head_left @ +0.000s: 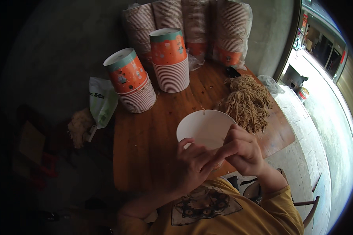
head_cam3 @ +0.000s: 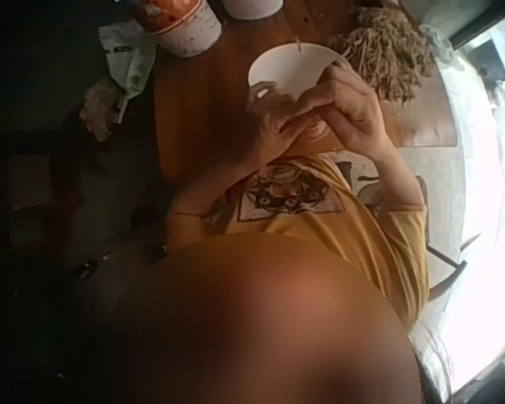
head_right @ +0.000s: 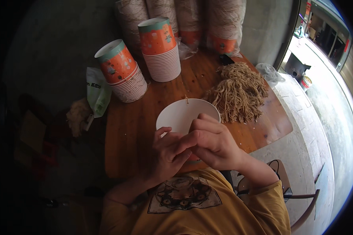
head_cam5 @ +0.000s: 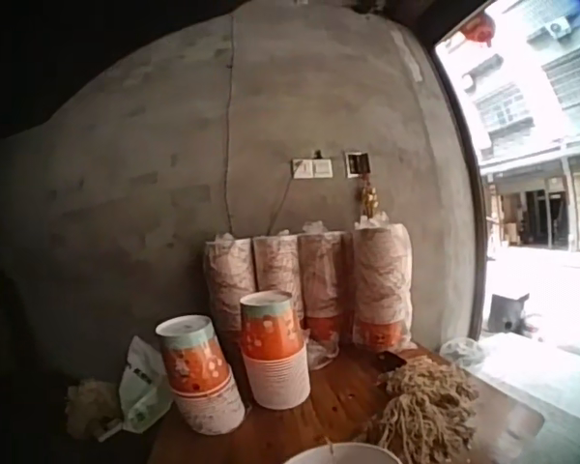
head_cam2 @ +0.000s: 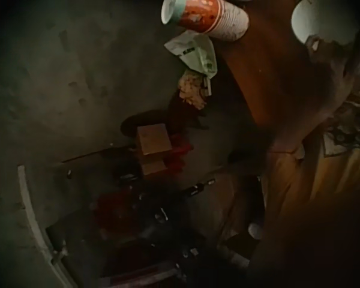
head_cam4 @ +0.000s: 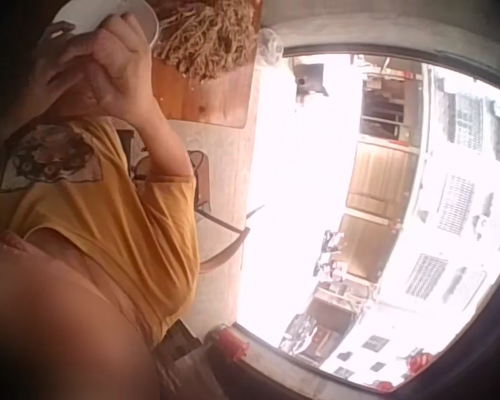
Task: Threading string handles through pre-punched holes in paper buckets for packaging.
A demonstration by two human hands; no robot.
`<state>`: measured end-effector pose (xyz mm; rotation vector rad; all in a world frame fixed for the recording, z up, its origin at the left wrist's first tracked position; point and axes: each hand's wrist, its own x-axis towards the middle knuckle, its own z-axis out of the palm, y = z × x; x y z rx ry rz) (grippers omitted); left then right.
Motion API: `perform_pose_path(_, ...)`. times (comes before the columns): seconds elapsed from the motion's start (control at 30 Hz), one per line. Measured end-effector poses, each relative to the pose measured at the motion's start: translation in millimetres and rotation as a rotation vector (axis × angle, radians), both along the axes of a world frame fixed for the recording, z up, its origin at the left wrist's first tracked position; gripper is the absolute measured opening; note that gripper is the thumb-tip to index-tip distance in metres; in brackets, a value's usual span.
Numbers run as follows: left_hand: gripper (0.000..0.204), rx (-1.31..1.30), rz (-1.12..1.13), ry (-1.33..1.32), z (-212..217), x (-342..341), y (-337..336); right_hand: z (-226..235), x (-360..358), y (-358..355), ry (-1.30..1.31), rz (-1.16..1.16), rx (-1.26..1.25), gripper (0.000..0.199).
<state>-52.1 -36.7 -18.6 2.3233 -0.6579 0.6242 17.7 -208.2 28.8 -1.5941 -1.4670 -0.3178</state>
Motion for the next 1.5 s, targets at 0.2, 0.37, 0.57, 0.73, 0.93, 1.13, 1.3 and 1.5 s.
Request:
perform_pose_path(0.2, 0.023, -0.325, 0.031, 0.014, 11, 27, 28, 12, 47, 27, 0.684, -0.118, 0.245, 0.013)
perform_pose_path(0.37, 0.023, -0.904, -0.035, 0.590, 49, 72, 95, -30, 115, 48, 0.889, -0.145, 0.004, 0.025)
perform_pose_path(0.57, 0.033, -1.135, -0.134, 0.505, 93, 117, 176, -14, 111, 85, 0.801, 0.370, 0.145, 0.085)
perform_pose_path(0.73, 0.036, -1.281, 0.109, 0.139, 128, 173, 227, 45, 179, 179, 0.455, 0.107, 0.257, 0.069)
perform_pose_path(0.93, 0.064, -1.152, 0.162, -0.033, 110, 220, 295, 49, 227, 264, 0.581, 0.187, 0.173, 0.064)
perform_pose_path(1.13, 0.074, -1.133, 0.322, 0.060, 49, 228, 327, 5, 258, 305, 0.579, 0.198, 0.032, 0.070)
perform_pose_path(1.3, 0.069, -1.239, 0.340, -0.012, -10, 248, 326, -38, 269, 310, 0.622, 0.191, 0.005, 0.063)
perform_pose_path(1.5, 0.066, -1.103, 0.514, 0.054, -41, 221, 327, 20, 251, 280, 0.350, -0.254, -0.518, 0.055)
